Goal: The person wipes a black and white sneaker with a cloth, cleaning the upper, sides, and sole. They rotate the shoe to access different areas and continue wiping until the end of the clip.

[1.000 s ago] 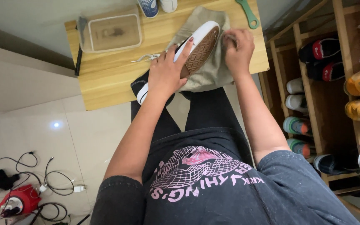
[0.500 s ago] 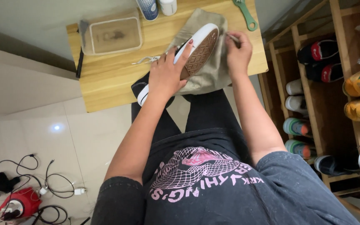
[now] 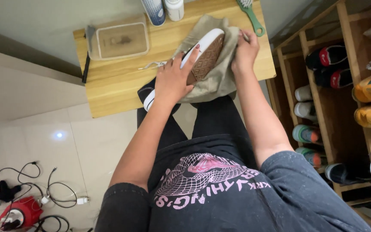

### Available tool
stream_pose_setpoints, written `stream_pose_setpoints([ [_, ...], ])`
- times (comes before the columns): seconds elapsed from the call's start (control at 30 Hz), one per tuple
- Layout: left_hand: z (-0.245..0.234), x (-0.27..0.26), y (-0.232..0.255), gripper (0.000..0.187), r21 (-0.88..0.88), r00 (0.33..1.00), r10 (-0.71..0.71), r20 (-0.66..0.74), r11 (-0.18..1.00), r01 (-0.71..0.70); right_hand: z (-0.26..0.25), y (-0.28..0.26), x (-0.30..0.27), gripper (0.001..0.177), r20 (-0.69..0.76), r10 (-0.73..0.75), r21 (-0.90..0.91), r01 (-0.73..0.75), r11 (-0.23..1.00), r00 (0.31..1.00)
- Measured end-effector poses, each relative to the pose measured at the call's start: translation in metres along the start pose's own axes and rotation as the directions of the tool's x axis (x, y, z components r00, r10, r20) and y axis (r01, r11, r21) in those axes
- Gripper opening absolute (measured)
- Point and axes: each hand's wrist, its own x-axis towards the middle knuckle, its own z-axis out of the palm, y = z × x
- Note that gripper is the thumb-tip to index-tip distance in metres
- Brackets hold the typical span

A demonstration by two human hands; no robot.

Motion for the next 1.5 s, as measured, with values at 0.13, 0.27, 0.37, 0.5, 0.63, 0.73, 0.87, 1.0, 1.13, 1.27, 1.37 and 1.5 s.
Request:
stream_pose_setpoints([
  [0.13, 0.002, 0.001, -0.001, 0.122, 0.021, 1.000, 0.010, -0.017, 1.000, -0.009, -0.025, 0.021, 0.003, 0.006, -0.089, 0.096, 0.319, -0.063, 0.946, 0.991],
  [0.27, 0.001, 0.002, 0.000, 0.123, 0.005, 0.999, -0.014, 0.037, 1.000, 0.013, -0.031, -0.032, -0.039, 0.010, -0.094, 0.188, 0.193, -0.167, 0.967, 0.978],
  [0.37, 0.003, 0.000, 0.001, 0.124, 0.047, 1.000, 0.000, -0.014, 0.999, 0.000, -0.034, -0.027, -0.038, 0.016, -0.009, -0.032, 0.147, 0.033, 0.989, 0.999],
  [0.5, 0.008, 0.000, 0.000, 0.124, 0.049, 0.999, 0.003, -0.045, 0.999, 0.000, -0.018, -0.024, -0.054, 0.036, 0.236, -0.369, -0.156, 0.410, 0.899, 0.899],
  [0.63, -0.002, 0.003, -0.001, 0.124, -0.025, 1.000, -0.013, 0.022, 1.000, 0.014, -0.009, -0.001, -0.078, 0.054, 0.501, -0.393, -0.454, 0.621, 0.640, 0.771],
  [0.73, 0.003, 0.001, -0.001, 0.123, 0.005, 1.000, 0.001, -0.012, 1.000, -0.001, -0.010, 0.008, -0.074, 0.048, 0.453, -0.444, -0.501, 0.633, 0.590, 0.773],
  [0.87, 0.001, 0.001, 0.002, 0.123, 0.016, 1.000, -0.003, -0.002, 1.000, 0.003, -0.014, -0.003, -0.076, 0.039, 0.448, -0.490, -0.479, 0.664, 0.574, 0.748],
  [1.0, 0.008, 0.000, 0.001, 0.123, 0.036, 0.999, -0.014, -0.043, 0.999, 0.015, -0.022, -0.015, -0.069, 0.050, 0.443, -0.465, -0.266, 0.607, 0.749, 0.767],
  [1.13, 0.003, 0.002, 0.001, 0.124, 0.017, 0.999, -0.027, 0.020, 1.000, 0.026, -0.035, -0.027, -0.052, 0.048, 0.141, -0.282, 0.170, 0.258, 0.951, 0.949],
  [1.27, 0.001, -0.002, 0.004, 0.122, 0.019, 1.000, 0.000, -0.020, 1.000, 0.001, -0.021, -0.014, -0.064, 0.054, 0.206, -0.352, -0.080, 0.374, 0.924, 0.913],
  [1.37, 0.007, -0.004, 0.007, 0.121, 0.057, 0.997, 0.015, -0.082, 0.998, -0.011, -0.006, -0.012, -0.077, 0.061, 0.411, -0.352, -0.414, 0.517, 0.749, 0.841],
  [1.5, 0.007, -0.003, 0.002, 0.123, 0.033, 0.998, -0.015, -0.057, 0.999, 0.016, -0.013, -0.025, -0.057, 0.054, 0.300, -0.334, -0.104, 0.379, 0.920, 0.894],
])
